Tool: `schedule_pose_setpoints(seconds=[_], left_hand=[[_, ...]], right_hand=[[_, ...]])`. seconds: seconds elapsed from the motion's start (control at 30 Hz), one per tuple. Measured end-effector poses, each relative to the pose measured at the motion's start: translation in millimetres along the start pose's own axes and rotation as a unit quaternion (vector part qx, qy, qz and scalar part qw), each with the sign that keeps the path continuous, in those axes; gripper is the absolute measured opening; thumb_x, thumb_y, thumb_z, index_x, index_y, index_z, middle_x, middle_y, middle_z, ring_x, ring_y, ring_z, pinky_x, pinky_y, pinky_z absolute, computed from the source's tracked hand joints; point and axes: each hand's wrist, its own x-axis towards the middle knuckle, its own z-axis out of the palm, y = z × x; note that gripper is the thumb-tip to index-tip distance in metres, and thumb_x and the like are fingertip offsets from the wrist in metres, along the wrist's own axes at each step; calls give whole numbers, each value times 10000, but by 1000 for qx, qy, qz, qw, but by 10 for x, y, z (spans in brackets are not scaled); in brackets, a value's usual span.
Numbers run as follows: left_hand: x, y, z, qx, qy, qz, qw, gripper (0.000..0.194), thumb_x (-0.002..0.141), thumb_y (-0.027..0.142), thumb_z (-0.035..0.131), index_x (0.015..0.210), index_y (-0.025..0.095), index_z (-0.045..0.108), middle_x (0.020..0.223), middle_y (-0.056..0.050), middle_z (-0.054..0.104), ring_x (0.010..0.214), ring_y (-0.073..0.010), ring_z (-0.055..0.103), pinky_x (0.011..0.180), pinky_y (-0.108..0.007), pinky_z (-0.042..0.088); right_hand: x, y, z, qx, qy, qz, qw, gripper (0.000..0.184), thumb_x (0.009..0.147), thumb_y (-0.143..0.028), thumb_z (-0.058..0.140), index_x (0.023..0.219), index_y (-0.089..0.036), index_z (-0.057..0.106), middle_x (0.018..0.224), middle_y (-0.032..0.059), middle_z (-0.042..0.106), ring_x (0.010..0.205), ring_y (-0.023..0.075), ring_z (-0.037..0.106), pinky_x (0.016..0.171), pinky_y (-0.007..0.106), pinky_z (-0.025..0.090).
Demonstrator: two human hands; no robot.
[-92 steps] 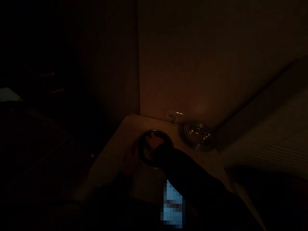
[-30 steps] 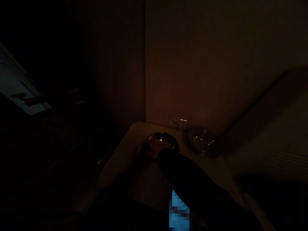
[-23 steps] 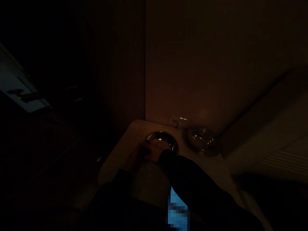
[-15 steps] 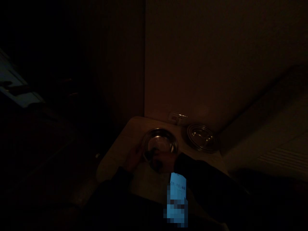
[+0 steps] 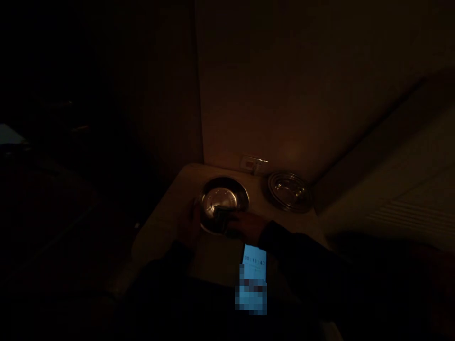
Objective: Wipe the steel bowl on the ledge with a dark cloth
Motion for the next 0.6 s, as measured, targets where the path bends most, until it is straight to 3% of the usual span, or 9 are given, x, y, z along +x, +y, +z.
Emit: schedule_pose_setpoints(seconds=[0.13, 0.3, 0.37, 0.5, 0.6], left_hand=[[56, -5, 72, 36, 14, 27, 999, 391, 880, 322, 337, 1116, 117, 571, 1100, -125, 629, 996, -215, 591, 853, -313, 453], [63, -18, 80, 33, 5, 40, 999, 405, 879, 342, 342, 1137, 122, 565, 1118, -123, 621, 1020, -216, 580, 864, -316, 448], [46, -17, 87, 35, 18, 34, 999, 417, 881, 351, 338, 1144, 118, 561, 1115, -131, 620, 1013, -221, 584, 849, -313, 454], [37, -31, 70, 66, 25, 12, 997, 420, 881, 336, 327, 1139, 102, 562, 1120, -148, 615, 1008, -237, 586, 855, -333, 450], [40, -39, 15, 63, 8, 26, 998, 420, 882, 323, 328, 1168, 107, 546, 1146, -135, 604, 1040, -227, 572, 873, -318, 442]], right_hand=[[112, -56, -28, 65, 30, -9, 997, 352, 716, -131, 569, 1061, -198, 586, 1142, 83, 517, 1013, 206, 533, 848, 321, 442], [20, 44, -132, -34, -14, 11, 999, 305, 672, -123, 611, 950, -244, 639, 1080, 64, 559, 999, 237, 528, 866, 395, 400], [20, 33, -110, -40, -14, 17, 999, 292, 674, -132, 612, 947, -230, 641, 1062, 73, 567, 986, 236, 533, 862, 387, 400], [140, -95, 38, 26, 61, -26, 997, 290, 737, -161, 558, 1017, -217, 607, 1106, 68, 540, 1007, 191, 519, 864, 320, 406], [98, -52, 36, -23, 41, -32, 998, 299, 730, -127, 549, 1004, -232, 607, 1105, 67, 554, 1027, 215, 502, 897, 383, 362]])
